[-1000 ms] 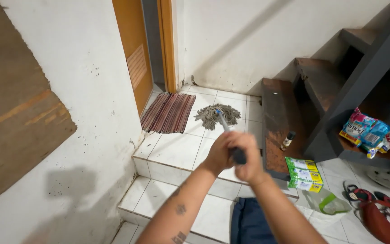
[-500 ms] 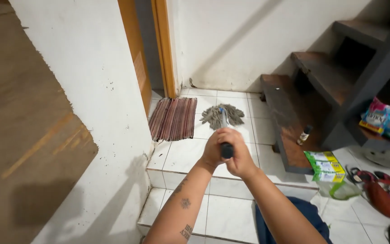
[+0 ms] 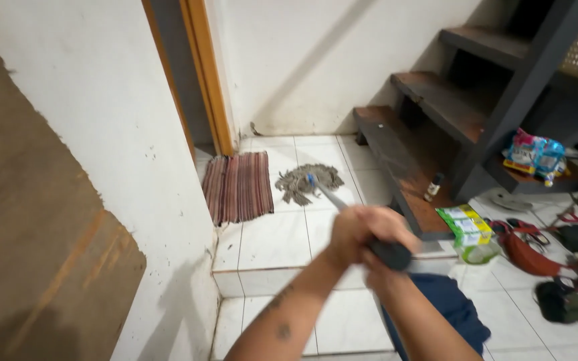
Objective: Mopping the tiled floor area near a staircase.
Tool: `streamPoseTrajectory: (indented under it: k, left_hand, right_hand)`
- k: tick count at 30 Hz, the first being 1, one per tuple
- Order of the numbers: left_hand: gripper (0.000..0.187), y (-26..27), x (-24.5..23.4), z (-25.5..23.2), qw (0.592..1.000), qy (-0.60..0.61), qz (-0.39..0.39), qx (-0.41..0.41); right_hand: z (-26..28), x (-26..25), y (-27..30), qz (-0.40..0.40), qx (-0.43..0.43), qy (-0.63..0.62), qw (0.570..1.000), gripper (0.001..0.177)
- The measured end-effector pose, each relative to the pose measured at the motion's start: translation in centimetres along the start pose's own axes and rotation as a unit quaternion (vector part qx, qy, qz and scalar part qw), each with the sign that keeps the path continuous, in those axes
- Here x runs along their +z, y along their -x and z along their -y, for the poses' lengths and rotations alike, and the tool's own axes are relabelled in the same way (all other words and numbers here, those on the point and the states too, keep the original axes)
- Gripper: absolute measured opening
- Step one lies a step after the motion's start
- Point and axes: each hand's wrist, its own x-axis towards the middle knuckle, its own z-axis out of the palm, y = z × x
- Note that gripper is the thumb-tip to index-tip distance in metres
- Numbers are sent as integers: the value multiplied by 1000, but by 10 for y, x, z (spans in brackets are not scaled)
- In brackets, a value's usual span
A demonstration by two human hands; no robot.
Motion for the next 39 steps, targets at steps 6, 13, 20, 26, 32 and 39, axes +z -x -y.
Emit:
streamPoseTrajectory:
  k: [6, 13, 20, 26, 32, 39]
  left_hand:
    - [38, 58, -41, 52, 995, -63, -22, -70]
    - [51, -20, -23, -30, 994, -64, -81, -40]
    - [36, 8, -35, 7, 994, -62, -72, -56]
    - [22, 17, -37, 12, 999, -32, -17, -39]
    - [55, -40, -2, -29, 995, -57, -84, 3]
    - [39, 16, 30, 36, 926, 310, -174, -129]
  right_hand:
    - [-17, 23, 32, 128, 111, 97, 981, 35]
    - [42, 30, -47, 64, 67, 94, 991, 54]
    - [1, 32, -19, 78, 3, 102, 992, 45]
    - [-23, 19, 11, 147, 44, 79, 985, 38]
    - [23, 1, -53, 108, 41, 32, 993, 44]
    - [-9, -30, -22, 144, 40, 37, 988, 41]
